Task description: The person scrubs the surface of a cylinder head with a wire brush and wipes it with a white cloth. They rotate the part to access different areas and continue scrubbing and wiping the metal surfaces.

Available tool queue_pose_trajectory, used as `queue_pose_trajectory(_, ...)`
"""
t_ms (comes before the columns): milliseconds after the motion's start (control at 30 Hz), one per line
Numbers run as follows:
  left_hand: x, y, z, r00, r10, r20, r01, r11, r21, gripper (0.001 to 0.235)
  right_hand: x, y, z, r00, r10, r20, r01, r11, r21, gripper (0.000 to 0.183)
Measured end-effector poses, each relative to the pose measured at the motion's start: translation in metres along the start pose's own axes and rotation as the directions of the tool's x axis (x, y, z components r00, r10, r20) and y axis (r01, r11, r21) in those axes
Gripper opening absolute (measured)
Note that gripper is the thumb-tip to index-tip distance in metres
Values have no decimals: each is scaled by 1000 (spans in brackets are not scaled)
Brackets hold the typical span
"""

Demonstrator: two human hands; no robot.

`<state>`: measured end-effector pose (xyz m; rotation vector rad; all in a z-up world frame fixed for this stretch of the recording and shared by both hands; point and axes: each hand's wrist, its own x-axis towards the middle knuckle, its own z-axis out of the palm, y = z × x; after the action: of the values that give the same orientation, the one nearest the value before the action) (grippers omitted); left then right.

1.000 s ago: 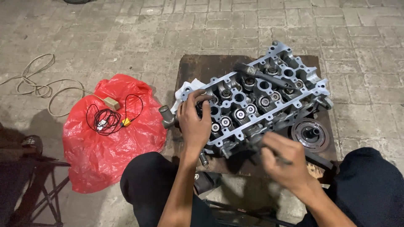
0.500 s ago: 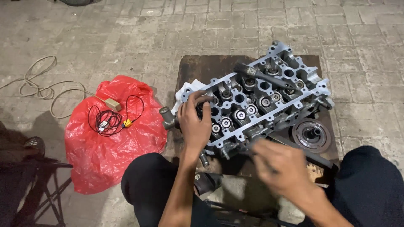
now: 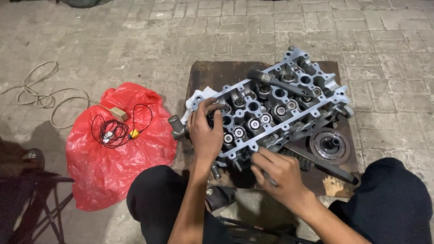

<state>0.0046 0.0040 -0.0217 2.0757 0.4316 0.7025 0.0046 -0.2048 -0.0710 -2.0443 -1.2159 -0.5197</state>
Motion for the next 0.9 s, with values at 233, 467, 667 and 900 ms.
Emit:
queue_pose_trajectory(233,0,15,-12,998,-5,58,12,992,-122,27,23,-4,-3,879,474,50,-448,785,428,20)
queue_pose_trajectory(467,-2,17,-14,998,-16,67,25,990,-136,27,3,31,-42,653,756,55,-648,519,558,22)
queue_pose_trajectory(667,2,-1,-10,999,38,1,-38,997,-67,34,15,48,-114,425,905,5,-397,181,900,13)
queue_pose_trajectory(900,2,-5,-7,990,136,-47,-138,989,-51,31,-59,108,-196,613,778,-134,-640,590,493,29)
